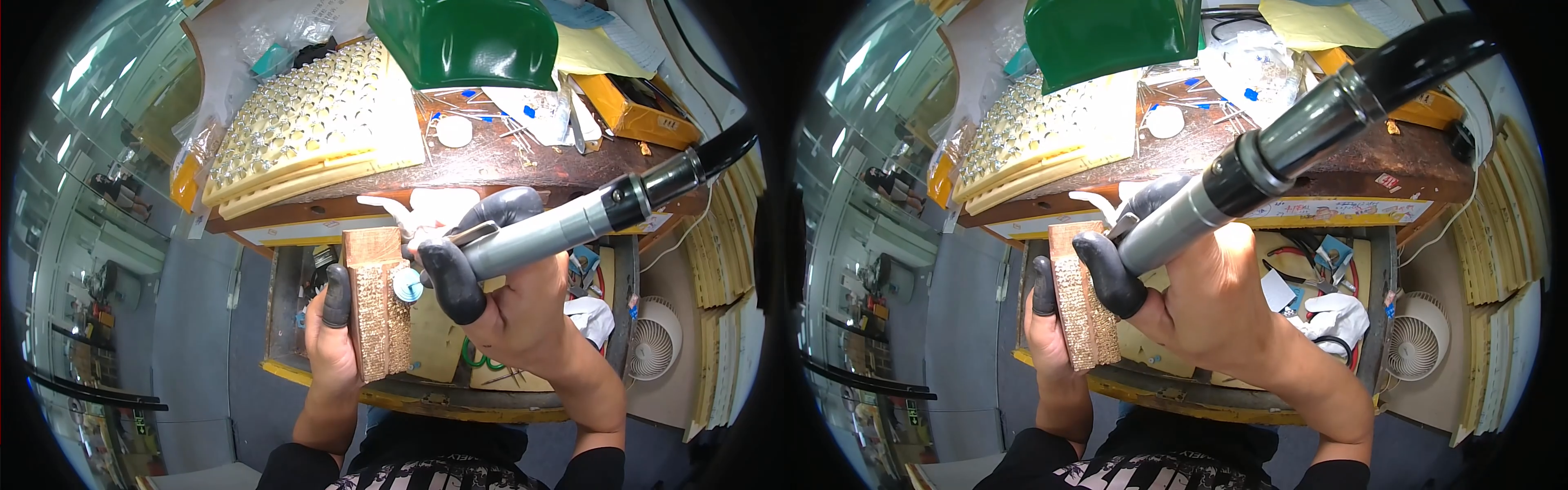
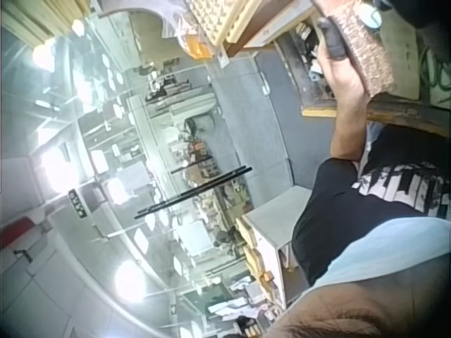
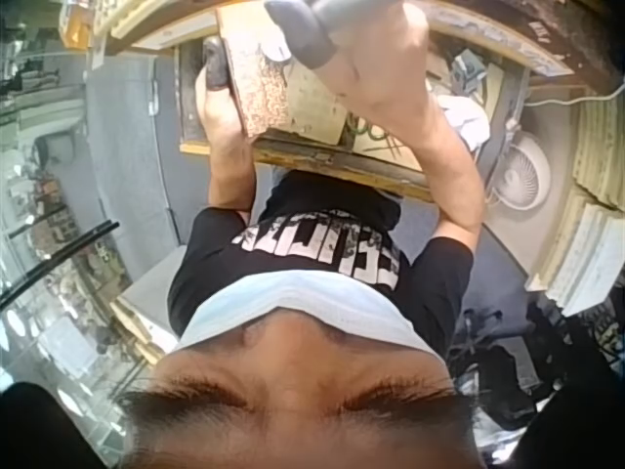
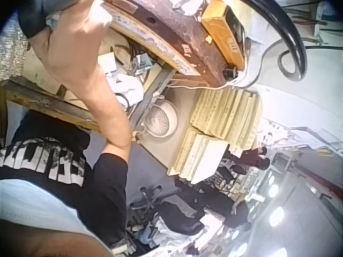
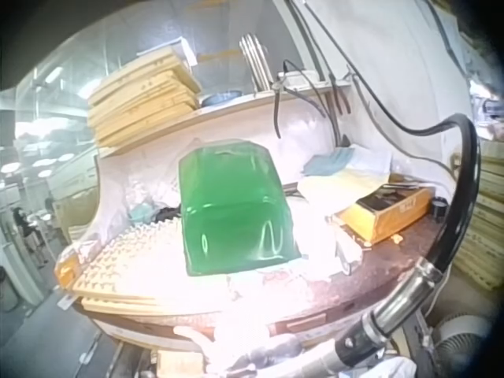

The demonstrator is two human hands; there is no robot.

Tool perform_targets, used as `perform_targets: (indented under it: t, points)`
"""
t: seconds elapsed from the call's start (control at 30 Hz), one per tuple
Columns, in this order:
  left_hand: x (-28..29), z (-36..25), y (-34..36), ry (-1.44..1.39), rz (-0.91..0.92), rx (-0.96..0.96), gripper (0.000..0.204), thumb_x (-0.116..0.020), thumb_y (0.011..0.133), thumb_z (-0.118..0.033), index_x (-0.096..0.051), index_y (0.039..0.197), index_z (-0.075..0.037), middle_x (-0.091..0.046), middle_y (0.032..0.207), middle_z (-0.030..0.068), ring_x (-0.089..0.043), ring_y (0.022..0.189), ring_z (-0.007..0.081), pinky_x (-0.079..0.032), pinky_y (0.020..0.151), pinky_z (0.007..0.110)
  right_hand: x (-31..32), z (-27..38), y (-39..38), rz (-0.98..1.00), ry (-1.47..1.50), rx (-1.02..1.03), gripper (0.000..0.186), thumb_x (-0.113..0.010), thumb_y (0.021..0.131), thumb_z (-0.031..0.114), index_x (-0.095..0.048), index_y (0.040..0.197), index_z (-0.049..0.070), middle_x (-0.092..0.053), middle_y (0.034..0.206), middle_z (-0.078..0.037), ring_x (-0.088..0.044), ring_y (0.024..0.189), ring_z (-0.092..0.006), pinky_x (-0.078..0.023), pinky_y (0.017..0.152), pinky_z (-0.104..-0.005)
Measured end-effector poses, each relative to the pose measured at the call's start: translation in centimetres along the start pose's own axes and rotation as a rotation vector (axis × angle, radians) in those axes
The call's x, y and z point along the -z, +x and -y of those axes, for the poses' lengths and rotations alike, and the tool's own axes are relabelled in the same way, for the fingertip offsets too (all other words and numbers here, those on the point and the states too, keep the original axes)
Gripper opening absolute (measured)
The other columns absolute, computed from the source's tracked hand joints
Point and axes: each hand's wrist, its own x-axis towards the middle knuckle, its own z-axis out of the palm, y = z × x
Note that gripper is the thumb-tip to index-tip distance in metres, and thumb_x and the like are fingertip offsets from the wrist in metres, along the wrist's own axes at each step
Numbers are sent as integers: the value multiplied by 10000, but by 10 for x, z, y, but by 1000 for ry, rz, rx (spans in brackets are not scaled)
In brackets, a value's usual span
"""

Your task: Polishing a jewelry component using a handheld rotary tool at a workshop bench.

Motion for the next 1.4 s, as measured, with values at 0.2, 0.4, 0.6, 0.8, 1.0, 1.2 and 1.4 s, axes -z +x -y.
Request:
perform_targets:
  t: [0.2,0.4,0.6,0.8,1.0,1.2,1.4]
  points:
    - [-1,0,0,-5,8,-17,488,-484,1063,-403,-636,1185,45,-709,1023,110,-678,876,135,-540,784,276,-1,0,-1,-4,20,-9,74,-699,874,48,-750,904,2,-695,786,-85,-652,702,-186,-506,615,-307]
    - [0,1,0,-19,12,-20,490,-479,1065,-396,-631,1197,50,-707,1034,112,-678,885,141,-541,787,278,-2,-2,-2,-9,26,-11,77,-703,872,46,-745,897,-13,-689,788,-98,-653,695,-184,-507,606,-301]
    - [11,5,1,-39,80,-6,526,-370,1093,-375,-519,1345,62,-643,1236,183,-662,1096,248,-532,970,386,0,-1,-2,8,-26,4,64,-708,863,27,-742,891,-19,-681,781,-91,-653,699,-172,-502,603,-300]
    - [14,5,1,-49,84,-17,528,-367,1094,-377,-516,1350,60,-638,1246,185,-656,1110,249,-525,983,388,-1,3,-1,-18,69,-37,58,-694,867,25,-740,866,-10,-682,780,-87,-648,698,-163,-506,613,-297]
    - [11,5,0,-83,101,-7,535,-361,1094,-382,-507,1358,60,-628,1264,190,-649,1127,255,-519,1000,396,-1,-2,-1,-26,13,16,69,-685,875,32,-744,868,-2,-675,771,-81,-646,680,-161,-511,603,-293]
    - [11,6,1,-73,121,-16,535,-354,1096,-381,-505,1361,59,-628,1266,188,-648,1131,257,-516,1005,401,-4,1,-2,-60,39,-36,66,-683,872,27,-740,853,-1,-690,758,-74,-643,675,-170,-512,607,-301]
    - [10,6,-1,-71,68,-8,525,-366,1094,-373,-520,1343,63,-635,1250,192,-654,1111,257,-520,993,400,-2,0,-2,-24,22,-2,63,-685,869,25,-737,842,3,-688,717,-63,-633,674,-160,-497,591,-292]
